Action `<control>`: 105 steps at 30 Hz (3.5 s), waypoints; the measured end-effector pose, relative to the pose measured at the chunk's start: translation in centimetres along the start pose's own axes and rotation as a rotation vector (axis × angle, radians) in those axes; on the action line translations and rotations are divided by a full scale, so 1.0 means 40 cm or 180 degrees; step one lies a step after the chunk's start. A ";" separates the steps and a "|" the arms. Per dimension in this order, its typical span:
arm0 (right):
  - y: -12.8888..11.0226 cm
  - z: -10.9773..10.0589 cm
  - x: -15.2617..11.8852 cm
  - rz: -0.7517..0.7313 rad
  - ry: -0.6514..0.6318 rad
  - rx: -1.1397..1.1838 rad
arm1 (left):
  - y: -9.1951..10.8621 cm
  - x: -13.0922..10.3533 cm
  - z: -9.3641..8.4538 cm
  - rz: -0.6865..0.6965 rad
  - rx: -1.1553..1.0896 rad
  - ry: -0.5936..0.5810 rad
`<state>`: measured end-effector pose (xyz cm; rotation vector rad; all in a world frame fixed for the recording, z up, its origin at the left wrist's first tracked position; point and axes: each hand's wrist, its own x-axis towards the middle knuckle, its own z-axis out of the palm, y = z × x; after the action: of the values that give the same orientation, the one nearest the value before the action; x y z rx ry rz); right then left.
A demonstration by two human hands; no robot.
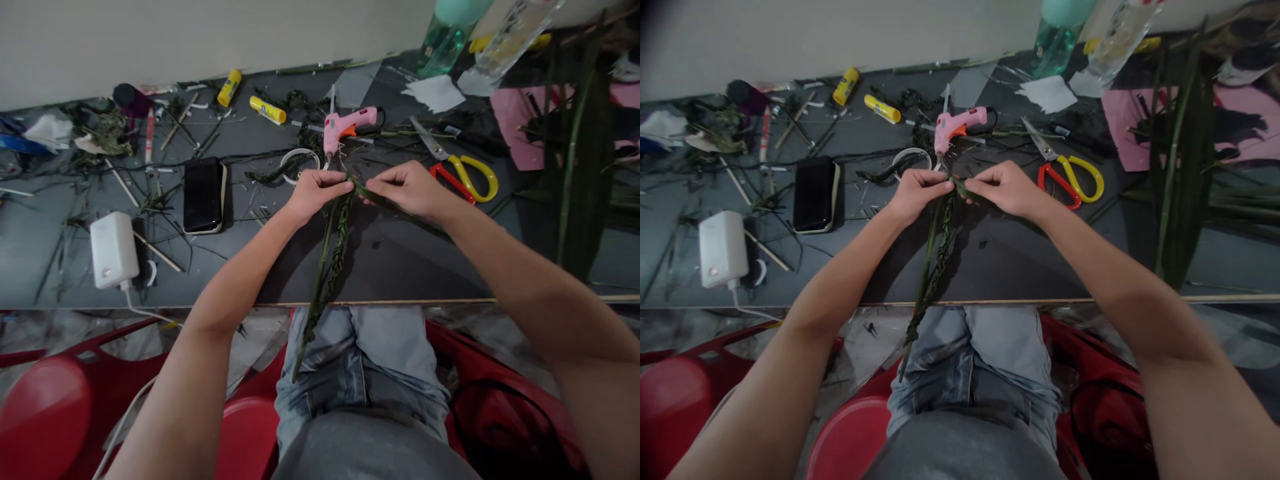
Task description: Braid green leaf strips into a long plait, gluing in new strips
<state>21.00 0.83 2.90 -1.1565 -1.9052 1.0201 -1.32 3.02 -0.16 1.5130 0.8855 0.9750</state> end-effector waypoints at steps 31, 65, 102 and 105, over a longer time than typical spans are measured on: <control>0.062 0.056 0.036 -0.0298 0.0559 0.0538 | 0.025 -0.031 0.051 -0.0406 0.0339 0.0043; 0.032 0.121 -0.009 0.0548 0.1117 0.1296 | 0.003 -0.048 0.074 0.0519 0.1086 0.0887; 0.022 0.095 -0.015 -0.0030 0.1310 0.0584 | -0.029 -0.037 0.061 0.0663 0.0649 0.0621; 0.017 0.101 -0.019 -0.0193 0.1413 0.0633 | -0.024 -0.038 0.059 0.0627 0.0596 0.0587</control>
<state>18.17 -0.76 0.32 -1.0951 -1.4472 0.8166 0.22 0.88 -1.48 1.7135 0.9940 1.2177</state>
